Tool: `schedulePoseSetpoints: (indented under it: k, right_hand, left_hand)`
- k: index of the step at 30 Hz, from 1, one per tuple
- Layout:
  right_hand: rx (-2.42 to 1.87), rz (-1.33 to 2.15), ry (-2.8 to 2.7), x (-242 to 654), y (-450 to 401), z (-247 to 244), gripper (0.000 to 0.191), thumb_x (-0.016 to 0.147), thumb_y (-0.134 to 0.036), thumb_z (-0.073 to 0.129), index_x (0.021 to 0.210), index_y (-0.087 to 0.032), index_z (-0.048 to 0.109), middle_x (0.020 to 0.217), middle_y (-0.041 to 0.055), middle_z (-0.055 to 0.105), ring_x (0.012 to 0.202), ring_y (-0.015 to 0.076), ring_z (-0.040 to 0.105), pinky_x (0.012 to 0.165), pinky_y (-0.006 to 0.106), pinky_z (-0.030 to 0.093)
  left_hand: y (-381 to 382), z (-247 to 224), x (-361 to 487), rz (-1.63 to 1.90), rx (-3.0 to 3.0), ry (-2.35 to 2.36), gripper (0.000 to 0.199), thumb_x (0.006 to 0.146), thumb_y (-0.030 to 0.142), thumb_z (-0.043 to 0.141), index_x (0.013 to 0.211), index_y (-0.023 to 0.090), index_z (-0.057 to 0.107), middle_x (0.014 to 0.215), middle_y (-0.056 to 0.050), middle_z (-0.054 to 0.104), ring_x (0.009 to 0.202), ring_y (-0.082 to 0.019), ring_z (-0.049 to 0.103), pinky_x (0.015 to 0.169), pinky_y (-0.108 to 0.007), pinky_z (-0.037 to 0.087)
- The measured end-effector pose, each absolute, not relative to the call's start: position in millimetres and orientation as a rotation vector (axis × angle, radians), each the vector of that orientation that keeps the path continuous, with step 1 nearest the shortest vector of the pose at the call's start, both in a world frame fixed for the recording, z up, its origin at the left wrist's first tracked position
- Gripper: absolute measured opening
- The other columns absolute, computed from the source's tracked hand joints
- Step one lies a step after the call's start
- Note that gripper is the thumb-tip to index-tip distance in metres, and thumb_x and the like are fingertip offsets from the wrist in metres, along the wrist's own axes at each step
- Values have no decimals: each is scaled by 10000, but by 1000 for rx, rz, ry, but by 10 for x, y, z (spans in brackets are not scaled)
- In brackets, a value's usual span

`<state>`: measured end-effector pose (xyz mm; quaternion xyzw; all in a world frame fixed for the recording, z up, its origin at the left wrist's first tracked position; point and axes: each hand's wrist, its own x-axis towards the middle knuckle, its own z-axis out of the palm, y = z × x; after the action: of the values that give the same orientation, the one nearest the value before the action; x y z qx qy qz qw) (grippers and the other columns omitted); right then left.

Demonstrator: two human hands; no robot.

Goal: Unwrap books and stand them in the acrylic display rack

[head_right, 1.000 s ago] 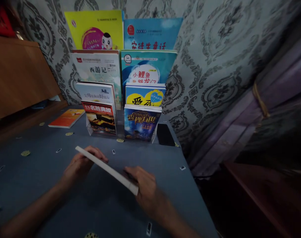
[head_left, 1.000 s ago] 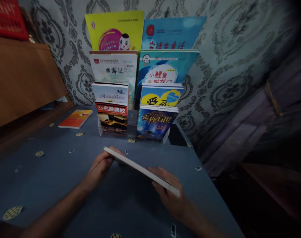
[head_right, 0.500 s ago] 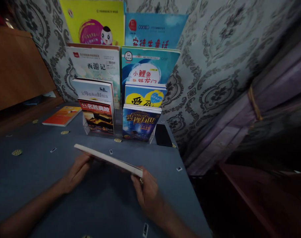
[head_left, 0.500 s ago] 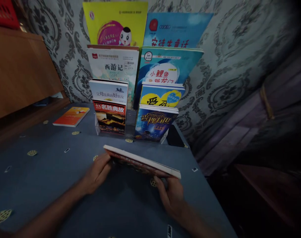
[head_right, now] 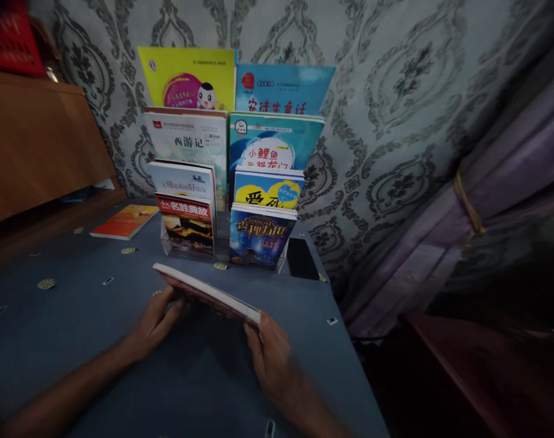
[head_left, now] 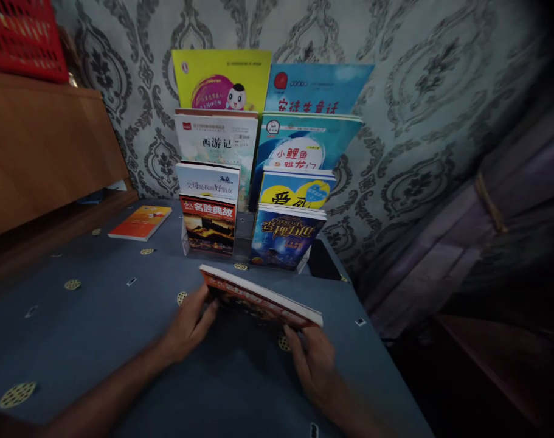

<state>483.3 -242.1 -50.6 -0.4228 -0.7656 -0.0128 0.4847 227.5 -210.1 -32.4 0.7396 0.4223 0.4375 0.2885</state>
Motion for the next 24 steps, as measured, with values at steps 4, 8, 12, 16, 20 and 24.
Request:
schedulePoseSetpoints:
  k: [4,8,12,16,20,24]
  right_hand:
    - [-970,-29,-1884,4756,-2339,-461,170,1050,-235,416,1021,-247,582,784,17,678,653,179,667,586,273,534]
    - [-897,3,-1889,4629,-2162,-418,152,1049,-196,411,1013,-245,550,776,-7,646,594,144,603,562,241,490]
    - [-863,33,-1842,4499,-1930,-422,147,1039,-190,423,1061,-230,563,815,2,670,595,144,592,564,241,474]
    - [-877,108,-1830,4360,-1734,-422,189,1040,-214,416,1107,-207,593,857,30,691,679,166,635,645,261,507]
    - [-877,183,-1819,4183,-1571,-431,230,1040,-245,406,1107,-197,621,903,58,710,775,186,674,716,278,528]
    - [-886,233,-1795,3983,-1407,-471,262,1040,-269,392,1128,-192,627,963,83,727,857,198,696,767,287,533]
  left_hand:
    - [-1993,-354,2287,1243,1920,1200,364,992,444,425,1193,189,592,1041,-78,707,920,-232,629,819,-326,491]
    - [-1805,-351,2223,1291,1904,1226,347,974,431,414,1124,189,613,889,-34,687,838,-212,617,764,-307,488]
    - [-1606,-348,2131,1370,1851,1307,337,957,449,401,925,192,618,659,15,565,633,-174,531,612,-277,422]
    - [-1426,-382,2062,1484,1781,1371,339,949,458,393,858,198,592,624,26,524,600,-166,514,599,-278,411]
    - [-1258,-424,1974,1563,1731,1440,366,944,478,377,883,197,603,656,16,535,626,-172,531,611,-288,436]
    - [-1133,-456,1830,1639,1776,1513,360,956,462,374,905,204,619,709,-1,573,677,-181,544,648,-302,456]
